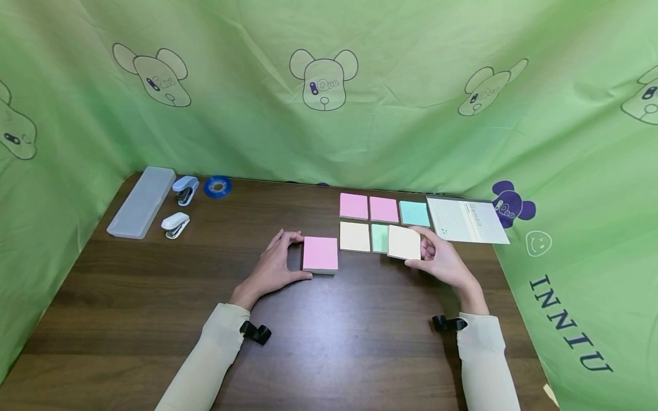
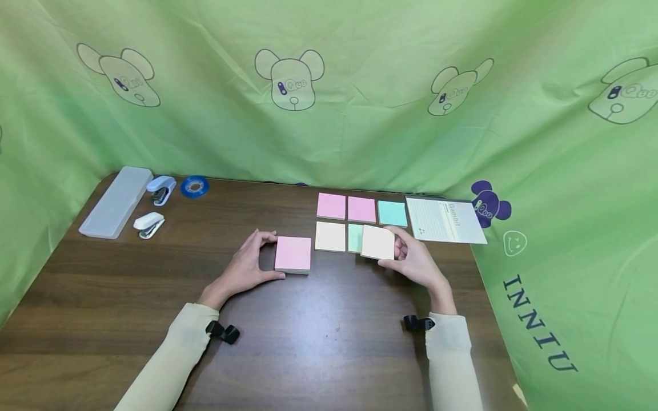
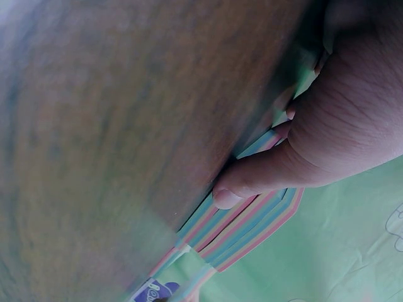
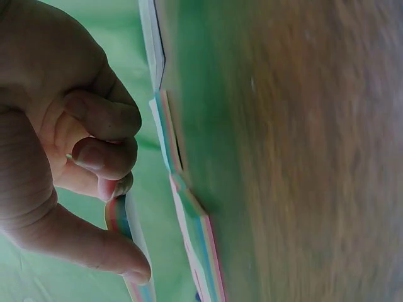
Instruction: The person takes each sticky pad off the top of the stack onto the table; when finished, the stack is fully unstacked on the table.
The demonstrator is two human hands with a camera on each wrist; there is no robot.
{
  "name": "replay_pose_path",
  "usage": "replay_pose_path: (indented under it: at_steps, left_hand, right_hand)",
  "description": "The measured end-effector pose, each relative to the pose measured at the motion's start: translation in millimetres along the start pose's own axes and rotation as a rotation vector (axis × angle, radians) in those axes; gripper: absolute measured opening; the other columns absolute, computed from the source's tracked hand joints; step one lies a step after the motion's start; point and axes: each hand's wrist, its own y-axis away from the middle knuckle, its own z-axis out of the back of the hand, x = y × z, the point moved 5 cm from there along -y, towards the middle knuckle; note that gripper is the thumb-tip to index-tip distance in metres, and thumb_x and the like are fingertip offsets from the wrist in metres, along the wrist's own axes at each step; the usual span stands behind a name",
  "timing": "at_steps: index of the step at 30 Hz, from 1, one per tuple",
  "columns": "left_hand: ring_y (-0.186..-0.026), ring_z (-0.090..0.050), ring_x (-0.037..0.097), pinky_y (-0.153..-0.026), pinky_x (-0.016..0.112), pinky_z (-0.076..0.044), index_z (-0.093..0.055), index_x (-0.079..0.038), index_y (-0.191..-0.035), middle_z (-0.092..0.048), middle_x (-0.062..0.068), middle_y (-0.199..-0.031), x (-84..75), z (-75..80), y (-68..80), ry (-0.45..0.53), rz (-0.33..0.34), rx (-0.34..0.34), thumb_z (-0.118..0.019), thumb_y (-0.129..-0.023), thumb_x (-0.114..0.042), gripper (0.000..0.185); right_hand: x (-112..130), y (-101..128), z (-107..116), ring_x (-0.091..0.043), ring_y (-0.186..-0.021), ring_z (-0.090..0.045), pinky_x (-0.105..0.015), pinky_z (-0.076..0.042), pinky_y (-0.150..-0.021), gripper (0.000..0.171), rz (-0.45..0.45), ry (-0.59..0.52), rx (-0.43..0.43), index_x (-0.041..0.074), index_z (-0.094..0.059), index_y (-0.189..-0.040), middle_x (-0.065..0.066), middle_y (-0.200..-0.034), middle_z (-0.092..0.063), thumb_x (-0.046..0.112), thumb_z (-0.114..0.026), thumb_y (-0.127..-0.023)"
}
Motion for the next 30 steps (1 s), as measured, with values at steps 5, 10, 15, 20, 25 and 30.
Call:
replay_pose_path:
  at_steps: [5, 10, 15, 20, 25, 30]
  left_hand:
    - [-0.160, -0.043, 0.035, -0.141, 0.055, -0.014, -0.050, -0.006, -0.142, -0.060, 0.017, -0.155, -0.4, 0.2, 0.7, 0.004, 0.014, 0.002, -0.106, -0.077, -0.023, 0.087]
    - [-0.160, -0.043, 0.035, -0.141, 0.054, -0.014, -0.050, -0.006, -0.143, -0.060, 0.017, -0.156, 0.1, 0.0, 0.9, 0.006, 0.019, 0.005, -0.105, -0.077, -0.023, 0.087]
    - [-0.160, -0.044, 0.034, -0.141, 0.054, -0.014, -0.050, -0.005, -0.142, -0.061, 0.017, -0.154, -0.1, 0.1, 0.4, 0.005, 0.009, 0.000, -0.106, -0.077, -0.023, 0.087]
    - [-0.159, -0.044, 0.034, -0.141, 0.054, -0.014, -0.050, -0.006, -0.142, -0.061, 0.016, -0.155, 0.3, -0.1, -0.1, 0.004, 0.008, 0.000, -0.106, -0.077, -0.023, 0.087]
    - [-0.158, -0.046, 0.034, -0.141, 0.052, -0.014, -0.050, -0.005, -0.141, -0.061, 0.017, -0.153, 0.2, -0.1, -0.4, 0.002, -0.002, -0.002, -0.106, -0.077, -0.023, 0.087]
    - [-0.158, -0.047, 0.033, -0.141, 0.051, -0.013, -0.050, -0.005, -0.142, -0.062, 0.016, -0.152, 0.7, -0.4, -0.2, -0.001, -0.004, -0.001, -0.106, -0.077, -0.023, 0.087]
  right_hand:
    - [-12.9, 1.8, 7.8, -0.011, -0.072, -0.044, -0.020, -0.039, -0.057, 0.081, -0.020, -0.021, -0.014, 0.002, -0.055, -0.156, -0.012, -0.089, -0.051, -0.002, -0.094, -0.085]
    - [-24.3, 5.1, 16.4, -0.011, -0.072, -0.043, -0.020, -0.038, -0.057, 0.081, -0.027, 0.016, -0.015, 0.001, -0.054, -0.156, -0.011, -0.090, -0.051, -0.002, -0.093, -0.086]
    - [-31.4, 9.2, 24.3, -0.010, -0.071, -0.043, -0.022, -0.038, -0.056, 0.082, -0.022, 0.025, -0.028, -0.001, -0.052, -0.158, -0.011, -0.090, -0.051, -0.002, -0.093, -0.086]
    - [-36.7, 12.6, 30.3, -0.009, -0.070, -0.044, -0.022, -0.038, -0.056, 0.083, -0.028, 0.066, -0.038, -0.002, -0.052, -0.158, -0.010, -0.088, -0.051, -0.001, -0.093, -0.086]
    - [-40.4, 14.5, 31.7, -0.011, -0.072, -0.046, -0.022, -0.039, -0.059, 0.084, -0.060, 0.205, -0.025, -0.002, -0.051, -0.157, -0.008, -0.088, -0.053, 0.007, -0.095, -0.087]
    - [-42.6, 14.5, 30.8, -0.012, -0.073, -0.047, -0.022, -0.040, -0.061, 0.083, -0.083, 0.270, -0.005, -0.002, -0.051, -0.157, -0.008, -0.089, -0.055, 0.010, -0.095, -0.087]
